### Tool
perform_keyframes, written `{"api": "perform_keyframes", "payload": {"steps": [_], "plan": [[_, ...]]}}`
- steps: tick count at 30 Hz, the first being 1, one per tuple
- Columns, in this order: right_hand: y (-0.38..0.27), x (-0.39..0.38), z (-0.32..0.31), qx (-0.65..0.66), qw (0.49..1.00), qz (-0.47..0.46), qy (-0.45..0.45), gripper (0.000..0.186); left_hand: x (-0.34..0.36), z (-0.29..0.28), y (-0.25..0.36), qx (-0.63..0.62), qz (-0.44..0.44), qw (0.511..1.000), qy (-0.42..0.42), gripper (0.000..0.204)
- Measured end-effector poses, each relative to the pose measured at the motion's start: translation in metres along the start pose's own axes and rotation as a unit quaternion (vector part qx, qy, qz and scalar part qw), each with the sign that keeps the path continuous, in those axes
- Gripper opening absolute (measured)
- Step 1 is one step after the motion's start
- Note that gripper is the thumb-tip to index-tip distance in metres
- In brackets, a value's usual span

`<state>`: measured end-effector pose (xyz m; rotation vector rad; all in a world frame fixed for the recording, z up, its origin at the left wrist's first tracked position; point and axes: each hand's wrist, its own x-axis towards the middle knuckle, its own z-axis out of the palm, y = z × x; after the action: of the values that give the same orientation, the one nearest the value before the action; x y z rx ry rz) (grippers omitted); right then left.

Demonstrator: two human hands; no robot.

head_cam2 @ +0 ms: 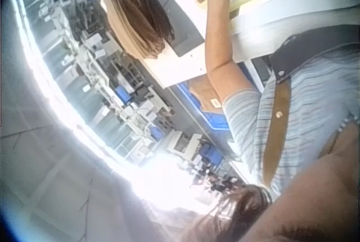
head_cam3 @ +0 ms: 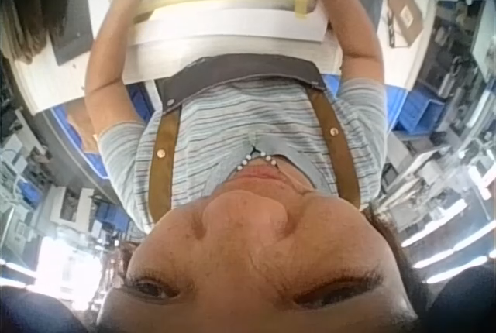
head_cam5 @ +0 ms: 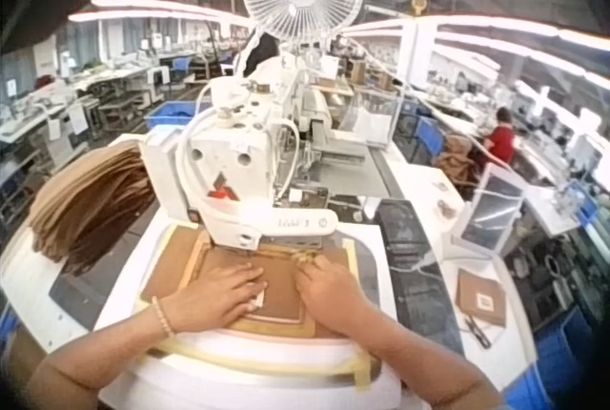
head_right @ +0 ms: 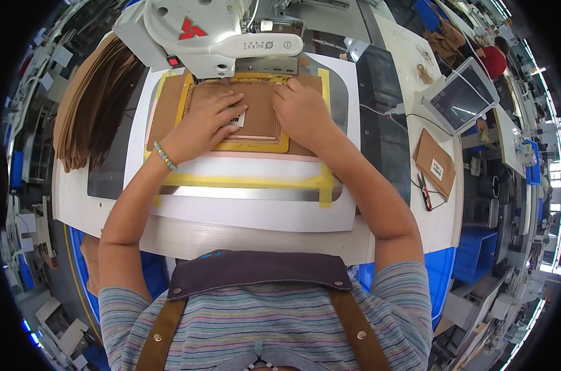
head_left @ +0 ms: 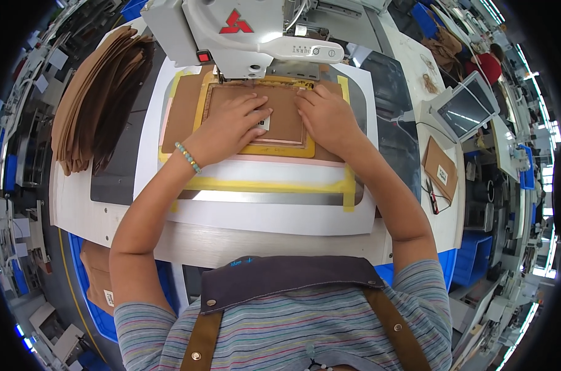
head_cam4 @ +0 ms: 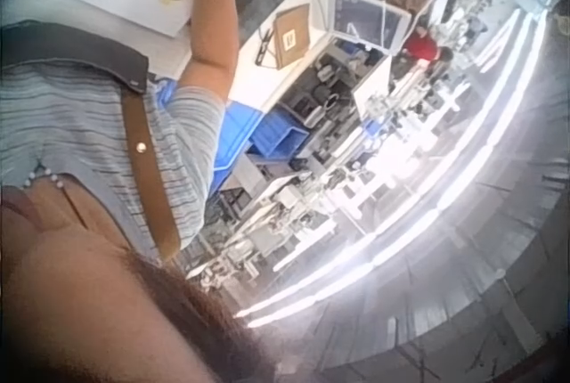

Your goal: Sewing panels onto leather goods using an industrial sewing machine.

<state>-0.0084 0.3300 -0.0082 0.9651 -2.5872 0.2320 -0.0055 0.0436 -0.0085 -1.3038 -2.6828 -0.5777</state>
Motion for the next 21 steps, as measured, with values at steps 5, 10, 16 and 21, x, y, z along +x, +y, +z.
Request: {"api": "perform_keyframes", "payload": {"steps": [5,10,16,21], "plan": [[-0.004,0.012,0.01,-0.003,0.998,-0.036,0.056,0.013,0.001,0.001,-0.002,0.011,-0.002,1.0,-0.007,0.045],[-0.012,0.023,0.016,0.001,0.998,-0.046,0.052,0.011,-0.002,0.0,-0.004,0.007,-0.01,1.0,-0.005,0.048],[-0.023,0.034,0.02,0.008,0.999,-0.035,0.007,0.026,-0.007,-0.005,-0.007,-0.009,-0.034,0.999,-0.004,0.049],[-0.027,0.037,0.034,0.002,0.997,-0.05,0.064,0.013,-0.009,-0.006,-0.014,-0.01,-0.046,0.999,0.003,0.049]]}}
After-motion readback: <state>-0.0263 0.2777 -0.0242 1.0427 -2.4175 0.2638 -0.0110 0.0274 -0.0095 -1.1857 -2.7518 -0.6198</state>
